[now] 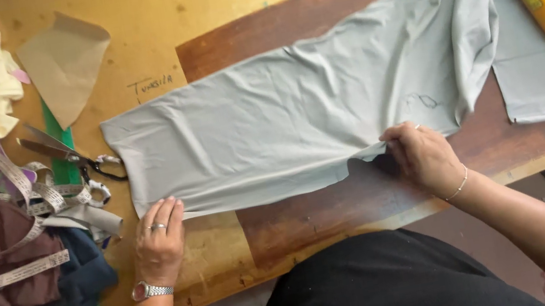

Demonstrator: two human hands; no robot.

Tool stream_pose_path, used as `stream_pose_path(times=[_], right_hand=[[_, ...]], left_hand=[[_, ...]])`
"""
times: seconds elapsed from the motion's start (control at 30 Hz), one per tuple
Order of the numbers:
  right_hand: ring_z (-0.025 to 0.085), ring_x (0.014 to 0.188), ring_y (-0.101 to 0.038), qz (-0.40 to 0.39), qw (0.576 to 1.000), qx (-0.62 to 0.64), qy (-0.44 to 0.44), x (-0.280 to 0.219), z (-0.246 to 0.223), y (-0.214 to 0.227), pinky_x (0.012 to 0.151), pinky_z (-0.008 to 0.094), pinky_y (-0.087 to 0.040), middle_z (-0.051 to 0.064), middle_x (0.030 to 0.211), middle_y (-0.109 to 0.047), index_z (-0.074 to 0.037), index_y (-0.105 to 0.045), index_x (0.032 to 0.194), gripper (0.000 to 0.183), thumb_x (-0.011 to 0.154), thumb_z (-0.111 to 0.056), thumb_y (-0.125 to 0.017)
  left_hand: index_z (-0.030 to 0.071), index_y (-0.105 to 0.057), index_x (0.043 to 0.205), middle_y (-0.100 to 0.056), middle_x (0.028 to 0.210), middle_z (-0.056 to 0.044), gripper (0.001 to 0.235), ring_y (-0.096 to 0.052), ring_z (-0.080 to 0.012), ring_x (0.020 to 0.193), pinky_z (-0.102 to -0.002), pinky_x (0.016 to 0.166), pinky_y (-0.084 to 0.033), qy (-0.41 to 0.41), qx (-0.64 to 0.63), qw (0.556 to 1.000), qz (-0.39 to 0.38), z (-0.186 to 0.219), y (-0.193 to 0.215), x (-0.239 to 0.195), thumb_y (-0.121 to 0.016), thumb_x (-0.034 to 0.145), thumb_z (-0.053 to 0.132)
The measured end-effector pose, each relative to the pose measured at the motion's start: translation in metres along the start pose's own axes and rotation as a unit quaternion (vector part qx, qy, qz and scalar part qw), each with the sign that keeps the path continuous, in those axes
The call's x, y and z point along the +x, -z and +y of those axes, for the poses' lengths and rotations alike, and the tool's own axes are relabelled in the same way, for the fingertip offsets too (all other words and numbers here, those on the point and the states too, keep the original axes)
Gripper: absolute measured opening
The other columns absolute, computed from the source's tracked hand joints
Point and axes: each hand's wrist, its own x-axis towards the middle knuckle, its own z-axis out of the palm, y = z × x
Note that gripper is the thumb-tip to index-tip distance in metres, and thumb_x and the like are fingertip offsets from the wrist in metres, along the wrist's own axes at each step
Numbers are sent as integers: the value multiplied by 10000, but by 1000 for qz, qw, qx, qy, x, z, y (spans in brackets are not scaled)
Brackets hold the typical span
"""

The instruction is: Laying out fabric and cutting garment pieces according to patterns using an electric rotary cutter and scissors.

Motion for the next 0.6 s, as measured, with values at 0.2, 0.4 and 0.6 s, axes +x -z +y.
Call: stream_pose_path(times=[0.2, 0.4, 0.6], right_hand=[[208, 739, -761, -168, 984, 34, 48, 48, -5, 99, 666, 374, -615, -8, 851, -739, -181, -605, 1218, 484, 809, -424, -698], [111, 768, -715, -137, 985, 16, -104, 79, 41, 191, 698, 259, -559, -67, 899, -748, -237, -797, 1049, 166, 892, -219, -746], [128, 586, -697, -176, 967, 180, 31, 67, 193, 195, 672, 275, -615, -34, 690, -750, -192, -760, 759, 321, 819, -489, -651]], left_hand=[[79, -644, 947, -656, 932, -79, 229, -649, -296, 881, -411, 829, -518, 245, -144, 958, 41, -7, 55, 26, -507, 861, -82], [19, -575, 743, -606, 720, -83, 156, -576, -180, 643, -274, 673, -456, 274, -308, 910, 44, -24, 208, 96, -424, 770, -8], [142, -726, 817, -680, 687, 37, 200, -571, -68, 571, -222, 577, -451, 267, -317, 905, -96, -55, 186, 111, -680, 852, 333]])
